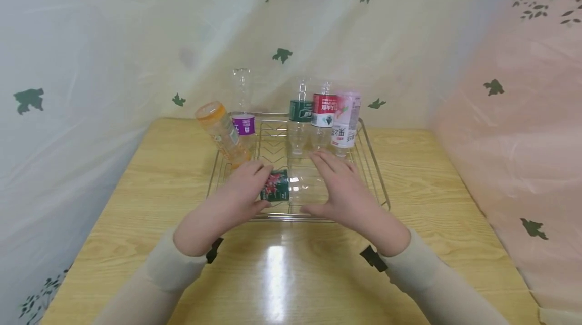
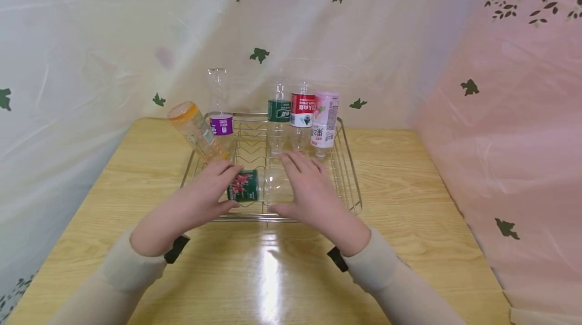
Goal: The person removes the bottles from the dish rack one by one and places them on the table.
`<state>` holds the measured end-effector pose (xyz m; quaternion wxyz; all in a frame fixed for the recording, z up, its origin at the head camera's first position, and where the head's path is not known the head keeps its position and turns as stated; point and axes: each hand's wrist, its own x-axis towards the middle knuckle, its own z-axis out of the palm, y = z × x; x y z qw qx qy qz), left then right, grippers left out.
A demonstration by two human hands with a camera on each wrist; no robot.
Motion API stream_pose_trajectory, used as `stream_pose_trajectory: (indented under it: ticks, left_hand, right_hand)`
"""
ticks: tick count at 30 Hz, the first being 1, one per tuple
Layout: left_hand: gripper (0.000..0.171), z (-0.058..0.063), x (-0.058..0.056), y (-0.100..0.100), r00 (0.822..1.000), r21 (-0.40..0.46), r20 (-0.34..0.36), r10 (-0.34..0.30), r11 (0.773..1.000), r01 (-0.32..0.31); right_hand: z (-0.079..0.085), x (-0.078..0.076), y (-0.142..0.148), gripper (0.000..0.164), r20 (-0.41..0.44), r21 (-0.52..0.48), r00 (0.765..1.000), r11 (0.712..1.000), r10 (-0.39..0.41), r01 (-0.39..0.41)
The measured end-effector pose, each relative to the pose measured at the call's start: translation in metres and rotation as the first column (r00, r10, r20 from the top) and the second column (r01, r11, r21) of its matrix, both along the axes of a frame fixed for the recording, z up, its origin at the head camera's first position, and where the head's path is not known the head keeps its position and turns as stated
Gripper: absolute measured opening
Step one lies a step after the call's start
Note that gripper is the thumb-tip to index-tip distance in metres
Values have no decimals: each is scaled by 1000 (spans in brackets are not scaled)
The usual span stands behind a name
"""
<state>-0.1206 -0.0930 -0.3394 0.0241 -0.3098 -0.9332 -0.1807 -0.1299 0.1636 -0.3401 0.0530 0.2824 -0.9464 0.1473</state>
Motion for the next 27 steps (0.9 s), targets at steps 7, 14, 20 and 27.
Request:
stream_pose_trajectory:
  ticks: [7,14,20,27]
  left_hand:
    - [72,2,0,-12,999,70,23,47,996,-49]
    - [70,1,1,-23,999,94,17,34,995,-35]
    - [65,-1,3,-27,999,123,11,34,992,-35]
    - [65,-2,2,-33,996,154,64,61,986,-71]
  right_hand:
    - [-2,1,7,118,64,-54,997,998,-33,37]
    - [-4,-1,12,119,93,-85,995,995,-46,54]
    - [-6,-4,20,121,62,-130,998,991,-26,34]
    - [-5,-7,29,118,96,-172,995,985,2,15]
